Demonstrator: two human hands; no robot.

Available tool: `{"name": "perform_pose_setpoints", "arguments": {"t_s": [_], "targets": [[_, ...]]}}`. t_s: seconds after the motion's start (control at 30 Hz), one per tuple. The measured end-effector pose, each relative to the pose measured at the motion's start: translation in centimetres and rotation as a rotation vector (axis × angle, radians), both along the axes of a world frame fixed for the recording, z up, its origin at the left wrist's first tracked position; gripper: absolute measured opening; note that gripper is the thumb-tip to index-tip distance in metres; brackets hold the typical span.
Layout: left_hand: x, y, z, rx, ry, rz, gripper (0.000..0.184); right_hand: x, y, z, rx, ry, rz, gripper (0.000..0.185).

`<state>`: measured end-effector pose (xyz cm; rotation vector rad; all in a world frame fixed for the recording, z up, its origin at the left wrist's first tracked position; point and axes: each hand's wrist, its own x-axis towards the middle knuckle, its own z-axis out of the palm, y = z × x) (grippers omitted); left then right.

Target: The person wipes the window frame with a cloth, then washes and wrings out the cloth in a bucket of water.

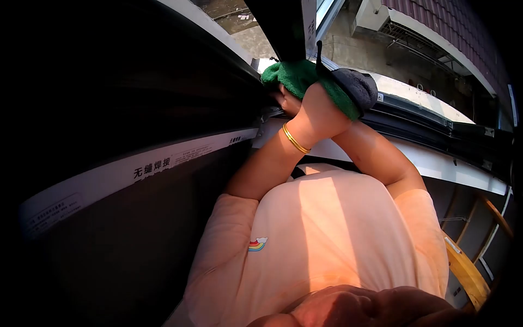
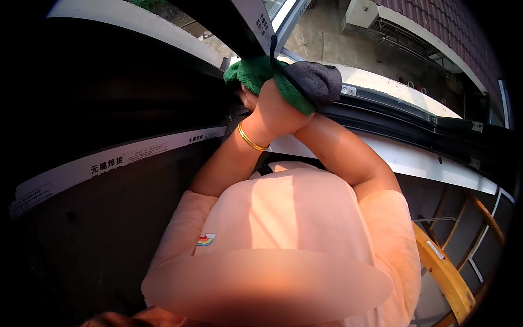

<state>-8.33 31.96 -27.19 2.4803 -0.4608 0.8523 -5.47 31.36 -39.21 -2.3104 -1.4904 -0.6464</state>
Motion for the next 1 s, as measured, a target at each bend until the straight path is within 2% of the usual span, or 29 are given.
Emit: {"name": "perform_pose_setpoints", "arguments": {"t_s": [0.03, 0.1, 0.17, 0.23, 0.3, 0.33, 0.37, 0.4, 0.43, 0.47, 0.63, 0.7, 0.83, 0.9, 0.97, 1.0], "targets": [[-0.1, 0.2, 0.0, -0.004, -0.003, 0.011, 0.020, -0.1, 0.1, 1.2, -0.044, -0.415, -0.093, 0.039], [-0.5, 0.5, -0.1, 0.120, 0.155, 0.038, 0.018, -1.6, 2.9, 0.1, -0.092, 0.690, -0.337, 0.051], [-0.4, 1.0, 0.0, 0.150, 0.176, 0.064, 0.016, -1.1, 2.9, 3.8, -0.015, 0.918, -0.346, 0.051], [-0.5, 1.5, 0.8, 0.067, 0.076, 0.078, 0.014, -0.4, 3.3, 2.9, 0.005, 0.845, -0.273, 0.047], [-0.2, 1.2, 0.6, 0.069, 0.085, 0.093, 0.014, -0.1, 3.6, 2.6, -0.012, 0.769, -0.247, 0.045], [-0.3, 0.9, 0.5, 0.071, 0.095, 0.117, 0.014, -0.2, 4.0, 2.9, 0.087, 0.578, -0.247, 0.047], [-0.3, 0.7, 0.4, 0.072, 0.098, 0.108, 0.014, -0.1, 1.8, 2.9, 0.325, 0.575, -0.194, 0.052], [-0.2, 0.6, 0.6, 0.095, 0.110, 0.121, 0.015, -0.3, -1.0, 7.8, 0.549, 0.549, -0.119, 0.057], [0.0, 0.5, 0.7, 0.120, 0.120, 0.132, 0.016, -0.2, -0.9, 6.2, 0.556, 0.546, -0.128, 0.057], [0.3, 0.3, 0.8, 0.143, 0.017, 0.117, 0.018, -0.2, -0.5, 3.4, 0.579, 0.460, -0.089, 0.061], [0.5, -2.2, 1.2, 0.122, 0.133, 0.078, 0.022, 1.2, -5.4, 2.7, 0.245, 0.407, 0.072, 0.057], [1.0, -3.4, 1.8, -0.150, 0.007, -0.082, 0.026, 2.4, -9.5, 2.9, 0.150, 0.371, 0.092, 0.056], [1.4, -4.9, 3.2, -0.339, 0.005, -0.190, 0.037, 3.8, -17.6, 4.1, -0.009, 0.327, 0.034, 0.055], [2.0, -4.7, 3.1, -0.397, 0.032, -0.237, 0.041, 4.1, -19.5, 4.7, -0.035, 0.342, -0.019, 0.054], [2.6, -4.1, 2.9, -0.418, 0.030, -0.165, 0.038, 3.9, -19.4, 4.9, -0.027, 0.364, -0.062, 0.054], [3.0, -3.3, 3.5, -0.311, -0.112, -0.118, 0.032, 3.7, -18.6, 5.2, 0.036, 0.440, -0.100, 0.053]]}}
